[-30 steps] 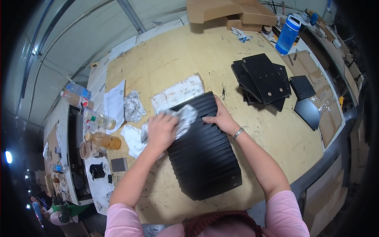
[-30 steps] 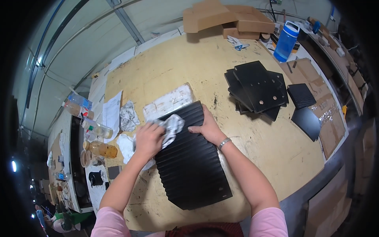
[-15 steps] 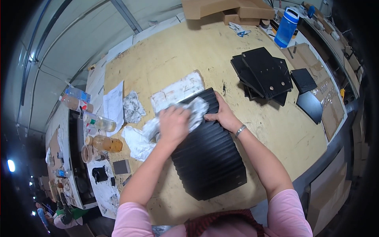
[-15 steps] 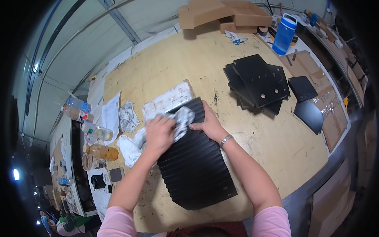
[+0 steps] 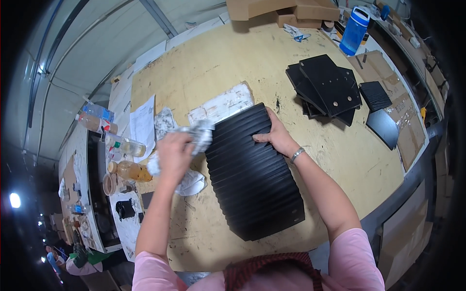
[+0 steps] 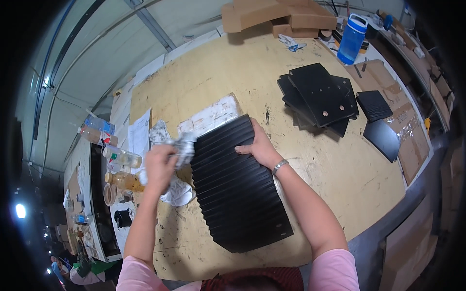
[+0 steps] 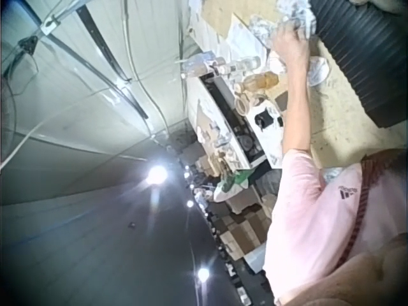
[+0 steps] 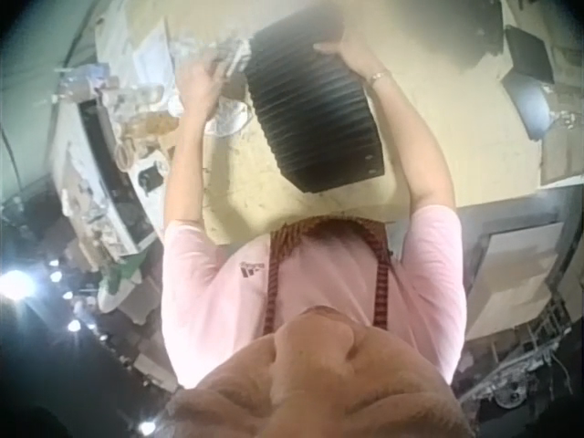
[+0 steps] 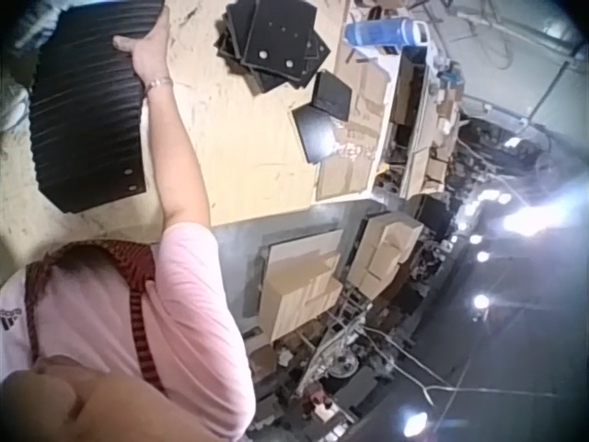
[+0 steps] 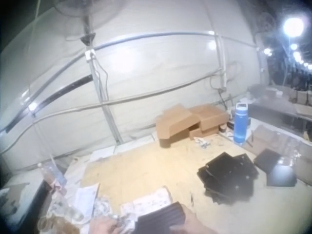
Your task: Apply black finish to the edges of wooden components and wipe them clean with a cloth.
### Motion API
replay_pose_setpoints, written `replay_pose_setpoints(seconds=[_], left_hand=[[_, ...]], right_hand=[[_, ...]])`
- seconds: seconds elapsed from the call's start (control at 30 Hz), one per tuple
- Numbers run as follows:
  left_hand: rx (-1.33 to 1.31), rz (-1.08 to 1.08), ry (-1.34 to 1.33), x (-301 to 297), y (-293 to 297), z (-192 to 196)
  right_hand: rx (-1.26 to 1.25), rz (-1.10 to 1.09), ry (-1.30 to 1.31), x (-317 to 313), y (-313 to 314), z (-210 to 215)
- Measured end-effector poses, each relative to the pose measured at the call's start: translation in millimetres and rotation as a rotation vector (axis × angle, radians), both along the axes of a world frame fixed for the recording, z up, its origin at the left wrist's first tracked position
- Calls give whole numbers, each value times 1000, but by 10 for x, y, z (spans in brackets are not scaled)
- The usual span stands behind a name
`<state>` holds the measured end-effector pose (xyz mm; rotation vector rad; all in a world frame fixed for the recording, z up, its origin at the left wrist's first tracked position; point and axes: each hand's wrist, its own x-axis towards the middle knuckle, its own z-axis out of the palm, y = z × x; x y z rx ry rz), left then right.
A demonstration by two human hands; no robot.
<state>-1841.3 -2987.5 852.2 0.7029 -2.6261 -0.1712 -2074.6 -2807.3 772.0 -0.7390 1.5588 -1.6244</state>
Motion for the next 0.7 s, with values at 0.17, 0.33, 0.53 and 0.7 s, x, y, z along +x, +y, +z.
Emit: replay_pose_setpoints(seconds=[0.17, 0.33, 0.53, 0.7], left_hand=[[-142, -130, -160, -220, 342, -301], [-270, -209, -123, -433, 400, -308], [-126, -131, -107, -296, 353, -341], [-121, -212, -77, -916, 556, -390]], right_hand=[[4, 1, -50, 11, -18, 11], [-5, -25, 7, -23, 24, 61], [14, -36, -36, -8, 7, -7], [29, 4, -28, -24, -27, -23]])
